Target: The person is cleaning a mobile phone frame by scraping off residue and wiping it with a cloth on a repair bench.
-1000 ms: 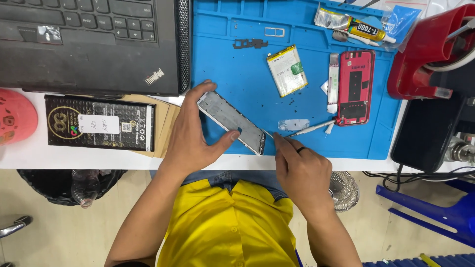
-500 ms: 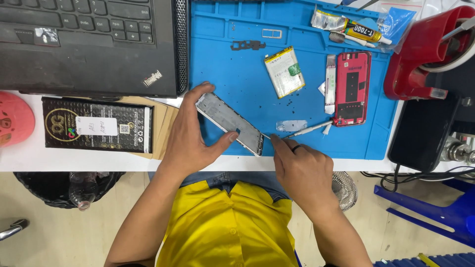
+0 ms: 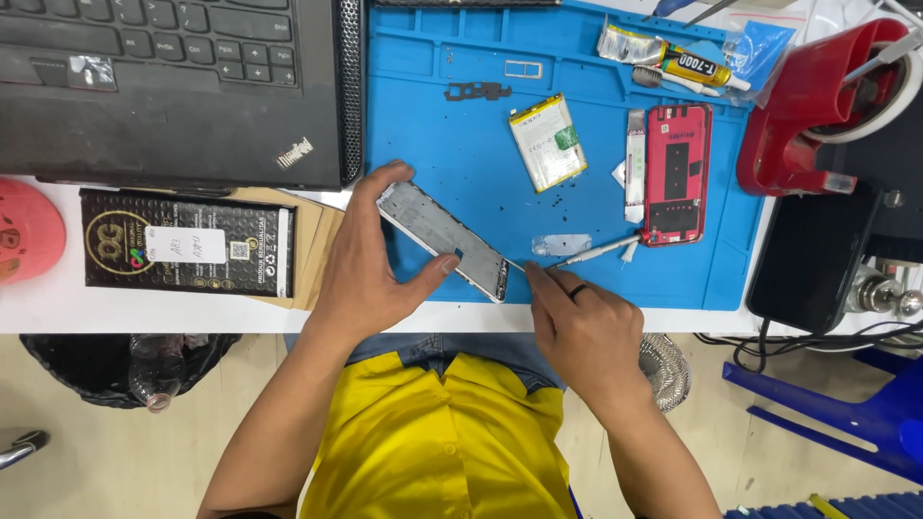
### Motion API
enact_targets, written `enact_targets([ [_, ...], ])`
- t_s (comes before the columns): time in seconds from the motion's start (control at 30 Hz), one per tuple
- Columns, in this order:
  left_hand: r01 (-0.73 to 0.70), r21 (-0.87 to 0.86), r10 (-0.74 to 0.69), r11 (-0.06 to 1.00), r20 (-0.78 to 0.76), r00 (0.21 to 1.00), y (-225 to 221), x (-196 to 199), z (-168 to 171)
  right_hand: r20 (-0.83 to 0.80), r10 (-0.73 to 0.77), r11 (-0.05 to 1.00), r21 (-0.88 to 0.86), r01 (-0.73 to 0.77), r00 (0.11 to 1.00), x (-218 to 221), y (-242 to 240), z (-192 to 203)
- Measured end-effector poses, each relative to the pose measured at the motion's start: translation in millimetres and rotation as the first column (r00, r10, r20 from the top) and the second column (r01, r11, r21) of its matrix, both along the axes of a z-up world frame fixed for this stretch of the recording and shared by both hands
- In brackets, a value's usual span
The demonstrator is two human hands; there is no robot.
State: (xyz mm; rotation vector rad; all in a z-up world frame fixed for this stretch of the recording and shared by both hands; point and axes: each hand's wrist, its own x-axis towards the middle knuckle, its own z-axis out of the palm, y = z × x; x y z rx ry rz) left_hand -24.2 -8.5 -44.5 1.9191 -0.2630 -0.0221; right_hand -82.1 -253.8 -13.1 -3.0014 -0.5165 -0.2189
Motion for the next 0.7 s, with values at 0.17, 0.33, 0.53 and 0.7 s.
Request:
enact_targets([
  [0.17, -0.004, -0.004, 0.004, 1.000, -0.013, 1.000, -1.0, 1.6, 2.9, -0.025, 0.017, 1.000, -0.005, -0.018, 1.000, 2.5, -0.1, 0.4],
  [0.33, -0.002, 0.000, 0.002, 1.000, -0.010, 1.000, -0.3, 0.5, 2.7, -0.025, 0.017, 1.000, 0.005, -0.017, 1.000, 2.4, -1.9, -3.0],
  [0.53, -0.006, -0.002, 0.006, 1.000, -0.004, 1.000, -0.6, 0.7, 1.7, 0.004, 0.021, 1.000, 0.002, -0.021, 1.000, 2.6, -2.8, -3.2],
  [0.7, 0.003, -0.001, -0.003, 1.000, -0.005, 1.000, -0.6, 0.4, 2.3, -0.002, 0.014, 1.000, 0.002, -0.014, 1.000, 1.1, -3.7, -5.1],
])
